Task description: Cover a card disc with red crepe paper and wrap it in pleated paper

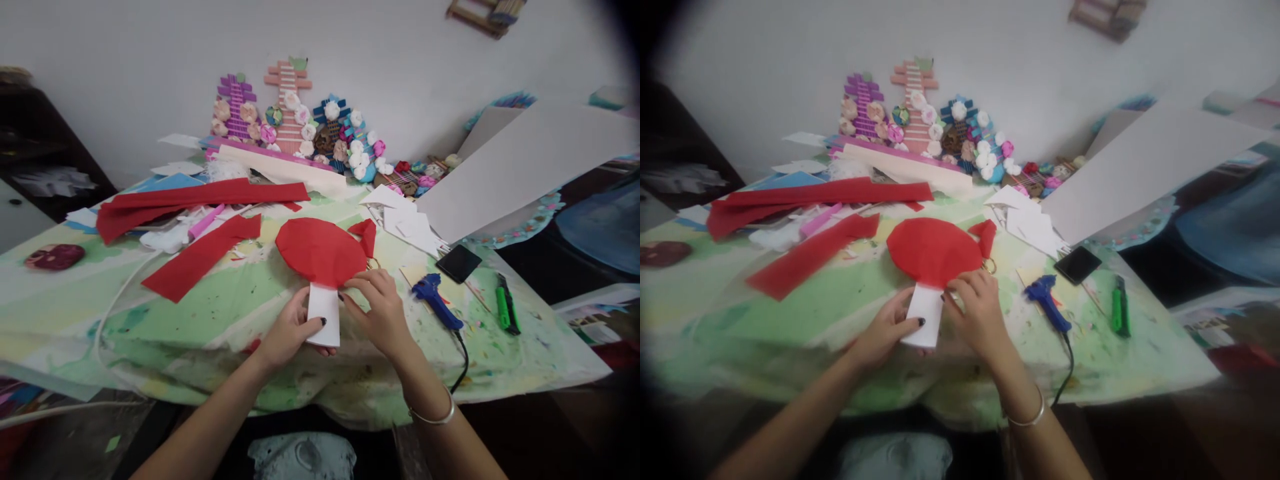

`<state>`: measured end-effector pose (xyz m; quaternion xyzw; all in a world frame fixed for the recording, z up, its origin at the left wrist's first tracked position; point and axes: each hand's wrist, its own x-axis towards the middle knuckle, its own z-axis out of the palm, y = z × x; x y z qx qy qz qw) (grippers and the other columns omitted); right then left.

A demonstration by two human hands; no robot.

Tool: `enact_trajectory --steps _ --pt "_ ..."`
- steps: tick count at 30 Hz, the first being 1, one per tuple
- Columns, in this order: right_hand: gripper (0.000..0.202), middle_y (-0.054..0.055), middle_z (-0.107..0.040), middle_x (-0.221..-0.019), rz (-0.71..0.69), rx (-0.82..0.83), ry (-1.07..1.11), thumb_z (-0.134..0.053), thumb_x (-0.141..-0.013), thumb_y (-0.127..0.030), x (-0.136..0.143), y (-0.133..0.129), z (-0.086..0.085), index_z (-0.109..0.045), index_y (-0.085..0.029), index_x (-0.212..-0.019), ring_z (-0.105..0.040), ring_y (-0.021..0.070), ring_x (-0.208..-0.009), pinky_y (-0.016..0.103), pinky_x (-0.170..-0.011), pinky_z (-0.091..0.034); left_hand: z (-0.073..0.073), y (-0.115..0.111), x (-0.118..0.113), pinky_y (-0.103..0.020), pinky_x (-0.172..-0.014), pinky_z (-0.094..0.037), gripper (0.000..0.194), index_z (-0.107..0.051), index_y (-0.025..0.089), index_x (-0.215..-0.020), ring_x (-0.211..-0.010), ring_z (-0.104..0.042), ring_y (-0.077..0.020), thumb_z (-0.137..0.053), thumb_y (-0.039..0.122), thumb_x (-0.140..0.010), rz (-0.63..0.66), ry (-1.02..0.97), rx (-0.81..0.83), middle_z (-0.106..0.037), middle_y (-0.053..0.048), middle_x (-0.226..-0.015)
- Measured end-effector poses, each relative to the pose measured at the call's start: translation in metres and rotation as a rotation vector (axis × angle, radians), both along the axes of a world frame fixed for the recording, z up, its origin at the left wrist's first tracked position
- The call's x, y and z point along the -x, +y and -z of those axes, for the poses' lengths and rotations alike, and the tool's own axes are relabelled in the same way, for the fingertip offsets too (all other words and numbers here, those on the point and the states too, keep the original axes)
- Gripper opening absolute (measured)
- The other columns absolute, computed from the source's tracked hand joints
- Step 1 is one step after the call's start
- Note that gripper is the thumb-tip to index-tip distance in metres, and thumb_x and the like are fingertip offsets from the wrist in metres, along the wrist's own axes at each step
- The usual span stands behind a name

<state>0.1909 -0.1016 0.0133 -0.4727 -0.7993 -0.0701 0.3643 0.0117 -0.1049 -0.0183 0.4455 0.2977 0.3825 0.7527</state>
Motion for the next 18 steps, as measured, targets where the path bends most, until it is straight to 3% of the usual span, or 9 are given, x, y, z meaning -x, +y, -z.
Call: enact_trajectory --steps 18 --pt "0.015 0.007 -0.065 -0.082 0.049 0.004 -0.189 -0.05 -0.089 -0.015 0.012 0.013 0.008 -0.063 -0.018 -0.082 -0.052 0.0216 -0.085 0.037 -0.077 -0.036 -0.005 -0.002 -0.002 -0.03 -0.05 -0.054 0.069 -0.029 0.015 -0.126 -0.051 -0.065 -0.0189 -0.067 0.027 -0.07 -0.017 0.026 0.003 -0.063 0.002 -0.067"
